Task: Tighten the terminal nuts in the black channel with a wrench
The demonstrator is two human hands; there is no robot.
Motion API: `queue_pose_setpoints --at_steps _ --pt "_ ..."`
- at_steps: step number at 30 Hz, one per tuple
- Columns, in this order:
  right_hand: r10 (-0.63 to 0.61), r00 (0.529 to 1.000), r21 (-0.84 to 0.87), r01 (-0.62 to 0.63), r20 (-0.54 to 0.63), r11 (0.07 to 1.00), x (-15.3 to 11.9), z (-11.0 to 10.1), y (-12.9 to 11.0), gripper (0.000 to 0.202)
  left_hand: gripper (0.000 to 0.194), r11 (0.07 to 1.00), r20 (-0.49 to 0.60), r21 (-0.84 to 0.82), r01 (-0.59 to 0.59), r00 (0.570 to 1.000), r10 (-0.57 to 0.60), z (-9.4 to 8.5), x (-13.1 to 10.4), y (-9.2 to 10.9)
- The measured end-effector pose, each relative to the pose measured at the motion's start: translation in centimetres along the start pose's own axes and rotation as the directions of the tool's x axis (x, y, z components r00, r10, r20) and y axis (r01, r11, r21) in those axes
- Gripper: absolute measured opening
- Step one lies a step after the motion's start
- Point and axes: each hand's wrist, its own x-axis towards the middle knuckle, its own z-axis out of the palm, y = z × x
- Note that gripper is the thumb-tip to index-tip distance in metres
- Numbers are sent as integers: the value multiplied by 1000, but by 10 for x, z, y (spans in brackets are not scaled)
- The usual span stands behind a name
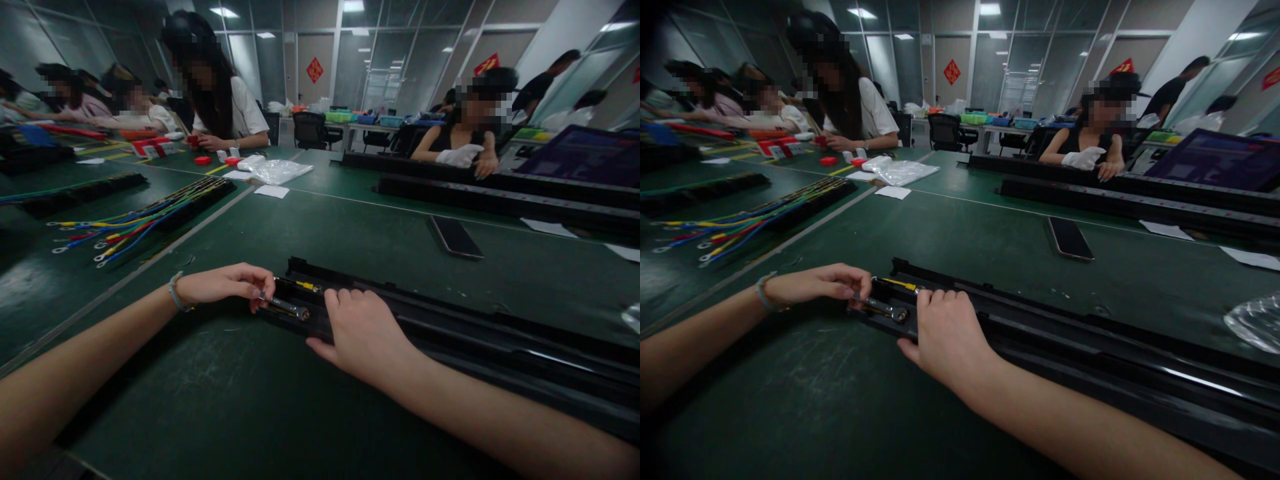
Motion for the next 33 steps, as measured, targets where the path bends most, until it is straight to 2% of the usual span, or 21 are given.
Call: queue_pose_setpoints --at_steps 14,33 --pt "-2 999 -7 1 -33 1000 0 4 1 48 9 1000 -19 6 25 1000 -25 1 0 0" --pt "-3 1000 -4 3 -21 1000 0 3 1 48 9 1000 -16 -4 15 1000 -15 0 -1 -1"
